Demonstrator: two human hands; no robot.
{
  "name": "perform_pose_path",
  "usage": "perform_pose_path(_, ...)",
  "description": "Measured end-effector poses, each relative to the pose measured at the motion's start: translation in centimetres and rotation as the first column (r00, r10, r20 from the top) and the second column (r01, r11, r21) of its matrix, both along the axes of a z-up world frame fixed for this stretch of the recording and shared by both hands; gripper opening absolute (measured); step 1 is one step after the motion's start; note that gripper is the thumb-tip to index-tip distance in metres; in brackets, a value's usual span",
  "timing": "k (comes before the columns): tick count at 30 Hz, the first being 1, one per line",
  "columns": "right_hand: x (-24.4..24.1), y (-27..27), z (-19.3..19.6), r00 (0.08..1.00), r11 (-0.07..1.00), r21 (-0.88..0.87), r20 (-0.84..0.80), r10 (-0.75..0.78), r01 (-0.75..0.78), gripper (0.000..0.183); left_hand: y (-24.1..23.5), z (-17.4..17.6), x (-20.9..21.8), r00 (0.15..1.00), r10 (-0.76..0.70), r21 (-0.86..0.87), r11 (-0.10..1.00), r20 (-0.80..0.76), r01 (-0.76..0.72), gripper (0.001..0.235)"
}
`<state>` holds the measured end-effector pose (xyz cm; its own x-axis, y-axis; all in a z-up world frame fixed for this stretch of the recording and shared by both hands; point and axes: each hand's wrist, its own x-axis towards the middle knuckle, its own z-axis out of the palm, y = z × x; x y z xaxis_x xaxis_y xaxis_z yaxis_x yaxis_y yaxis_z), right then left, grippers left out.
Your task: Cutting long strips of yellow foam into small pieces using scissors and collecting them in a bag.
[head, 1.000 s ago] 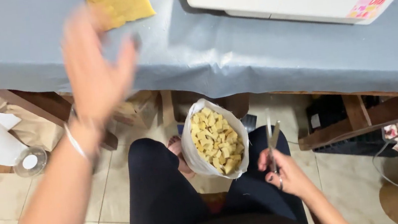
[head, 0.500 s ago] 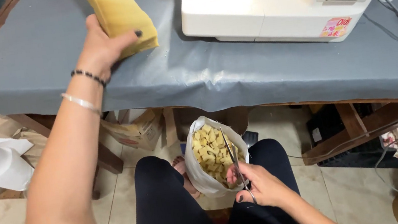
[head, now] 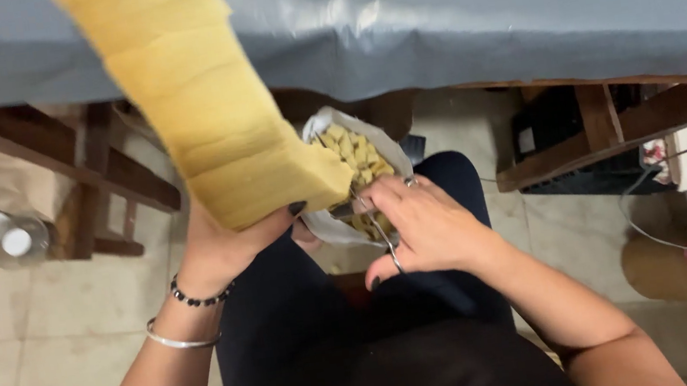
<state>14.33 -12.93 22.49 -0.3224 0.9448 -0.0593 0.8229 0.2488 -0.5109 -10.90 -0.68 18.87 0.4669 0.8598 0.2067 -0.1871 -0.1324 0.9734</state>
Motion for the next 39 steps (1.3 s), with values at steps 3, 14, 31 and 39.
perform_pose_path(3,0.0,0.1,-1.0,1.0,1.0,0.022,0.02,0.014,-0.015,0.105,-1.4,3.5,1.7,0.971,-0.155,-0.099,0.98,0.18,0.175,0.041)
perform_pose_path(14,0.6,-0.8,-9.1,0.975,0.959,0.268,-0.221,-0.03,0.09,0.064,-0.6,2.0,3.5,0.961,-0.18,-0.04,0.981,0.209,0.192,0.019)
perform_pose_path(31,0.2,-0.5,-5.2,0.971,0.999,-0.027,-0.237,0.023,-0.03,0.088,-1.0,-0.1,4.1,0.992,-0.128,0.027,0.991,0.013,0.127,0.049)
perform_pose_path(39,0.0,-1.2,-10.0,0.929,0.966,0.225,-0.369,-0.036,0.127,0.054,-0.9,-2.2,4.2,0.996,-0.08,-0.021,0.997,0.027,0.081,0.064)
